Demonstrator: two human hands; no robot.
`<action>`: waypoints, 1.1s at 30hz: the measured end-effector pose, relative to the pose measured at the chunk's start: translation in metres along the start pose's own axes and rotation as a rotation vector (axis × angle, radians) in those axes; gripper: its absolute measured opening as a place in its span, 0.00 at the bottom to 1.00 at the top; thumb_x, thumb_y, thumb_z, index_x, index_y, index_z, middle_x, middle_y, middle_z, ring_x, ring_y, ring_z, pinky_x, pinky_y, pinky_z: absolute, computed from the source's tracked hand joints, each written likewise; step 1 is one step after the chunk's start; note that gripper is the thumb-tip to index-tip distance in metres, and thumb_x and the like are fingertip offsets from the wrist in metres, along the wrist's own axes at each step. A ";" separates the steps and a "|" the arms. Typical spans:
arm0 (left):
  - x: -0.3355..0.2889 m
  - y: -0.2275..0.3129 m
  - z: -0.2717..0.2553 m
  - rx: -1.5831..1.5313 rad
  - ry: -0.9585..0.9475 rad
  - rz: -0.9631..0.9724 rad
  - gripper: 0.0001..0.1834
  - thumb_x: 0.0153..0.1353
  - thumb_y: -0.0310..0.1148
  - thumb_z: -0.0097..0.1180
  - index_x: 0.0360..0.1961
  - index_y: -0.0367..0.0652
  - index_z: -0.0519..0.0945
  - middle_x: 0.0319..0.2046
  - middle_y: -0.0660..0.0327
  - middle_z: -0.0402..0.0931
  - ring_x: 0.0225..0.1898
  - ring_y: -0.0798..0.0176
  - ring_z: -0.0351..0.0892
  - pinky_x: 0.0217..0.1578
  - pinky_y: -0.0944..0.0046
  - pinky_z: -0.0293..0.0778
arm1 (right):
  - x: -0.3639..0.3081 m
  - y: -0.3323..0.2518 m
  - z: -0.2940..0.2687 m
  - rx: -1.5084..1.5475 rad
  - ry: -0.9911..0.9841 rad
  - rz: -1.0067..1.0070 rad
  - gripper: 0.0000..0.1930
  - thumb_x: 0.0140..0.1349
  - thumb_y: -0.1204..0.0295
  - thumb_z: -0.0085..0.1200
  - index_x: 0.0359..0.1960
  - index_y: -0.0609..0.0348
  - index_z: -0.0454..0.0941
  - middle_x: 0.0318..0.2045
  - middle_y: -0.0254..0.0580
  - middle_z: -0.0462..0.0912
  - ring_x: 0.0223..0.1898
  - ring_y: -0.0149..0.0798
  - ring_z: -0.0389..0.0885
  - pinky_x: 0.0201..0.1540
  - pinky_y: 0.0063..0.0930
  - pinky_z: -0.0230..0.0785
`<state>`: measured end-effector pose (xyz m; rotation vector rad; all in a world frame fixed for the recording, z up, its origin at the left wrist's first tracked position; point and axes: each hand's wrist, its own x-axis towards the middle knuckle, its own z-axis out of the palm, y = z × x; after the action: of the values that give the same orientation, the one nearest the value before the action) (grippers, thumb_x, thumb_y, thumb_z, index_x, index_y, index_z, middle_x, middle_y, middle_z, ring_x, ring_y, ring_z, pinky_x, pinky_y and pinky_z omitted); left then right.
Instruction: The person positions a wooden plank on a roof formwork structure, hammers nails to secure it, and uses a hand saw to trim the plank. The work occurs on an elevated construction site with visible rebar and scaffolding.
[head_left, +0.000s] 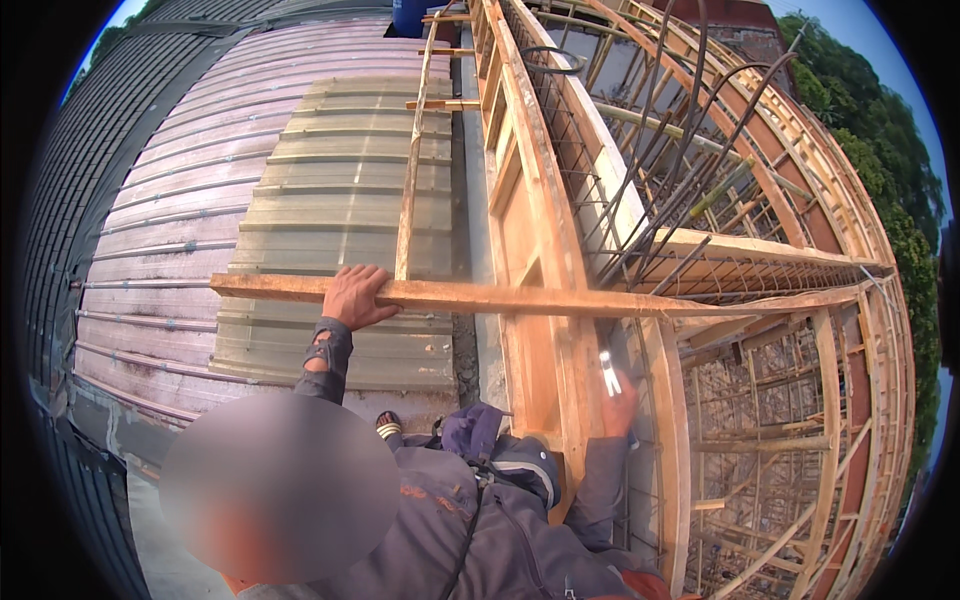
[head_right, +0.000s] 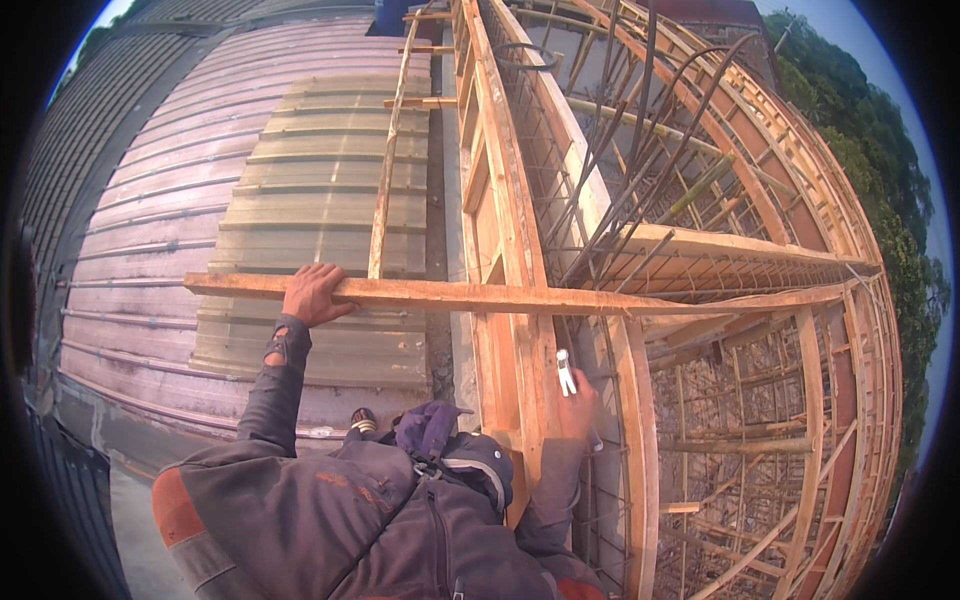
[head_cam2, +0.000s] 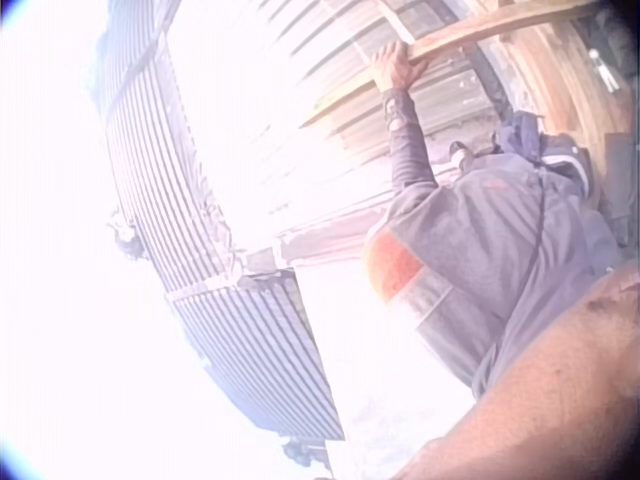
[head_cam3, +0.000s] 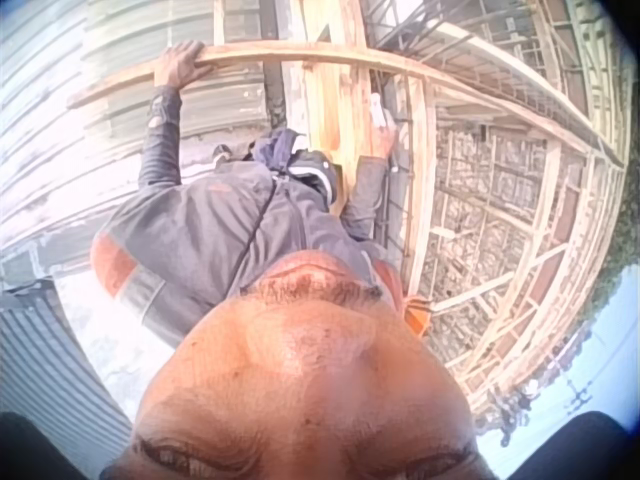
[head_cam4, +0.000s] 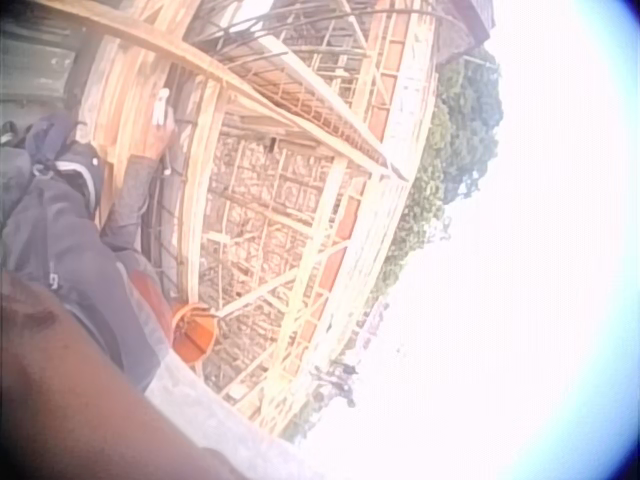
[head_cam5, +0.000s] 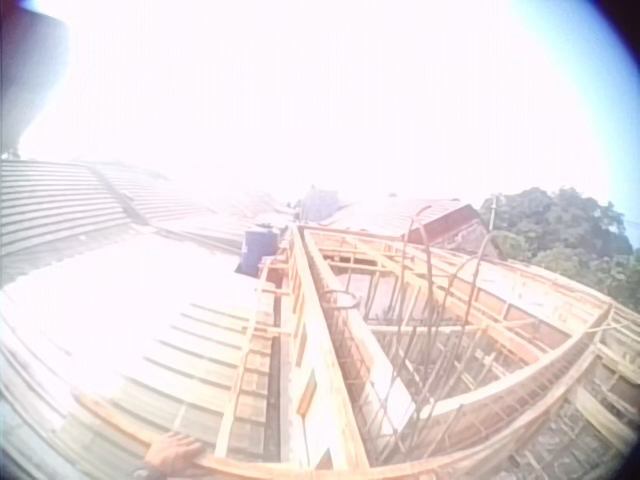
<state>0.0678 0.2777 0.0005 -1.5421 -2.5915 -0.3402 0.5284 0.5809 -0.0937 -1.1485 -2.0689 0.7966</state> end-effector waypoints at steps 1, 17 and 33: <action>0.000 0.000 0.000 -0.002 0.000 -0.002 0.30 0.52 0.56 0.77 0.47 0.49 0.82 0.40 0.61 0.80 0.50 0.53 0.81 0.53 0.51 0.73 | 0.000 0.000 0.000 -0.022 -0.004 0.006 0.13 0.68 0.62 0.68 0.47 0.55 0.87 0.34 0.59 0.87 0.39 0.65 0.88 0.35 0.50 0.75; 0.000 0.007 -0.008 -0.001 -0.026 -0.030 0.28 0.52 0.52 0.78 0.48 0.49 0.83 0.43 0.61 0.81 0.51 0.51 0.82 0.54 0.51 0.74 | 0.000 -0.004 0.000 -0.038 -0.007 -0.005 0.11 0.68 0.66 0.66 0.47 0.56 0.87 0.34 0.59 0.88 0.40 0.65 0.87 0.36 0.50 0.75; 0.001 0.004 -0.004 -0.008 -0.037 -0.040 0.28 0.51 0.51 0.78 0.48 0.49 0.83 0.43 0.62 0.81 0.51 0.52 0.82 0.54 0.51 0.74 | 0.000 -0.006 -0.001 -0.014 0.013 -0.054 0.10 0.68 0.67 0.67 0.46 0.58 0.86 0.34 0.59 0.87 0.39 0.66 0.87 0.36 0.49 0.76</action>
<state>0.0705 0.2793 0.0048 -1.5154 -2.6552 -0.3293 0.5260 0.5784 -0.0890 -1.0980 -2.0886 0.7477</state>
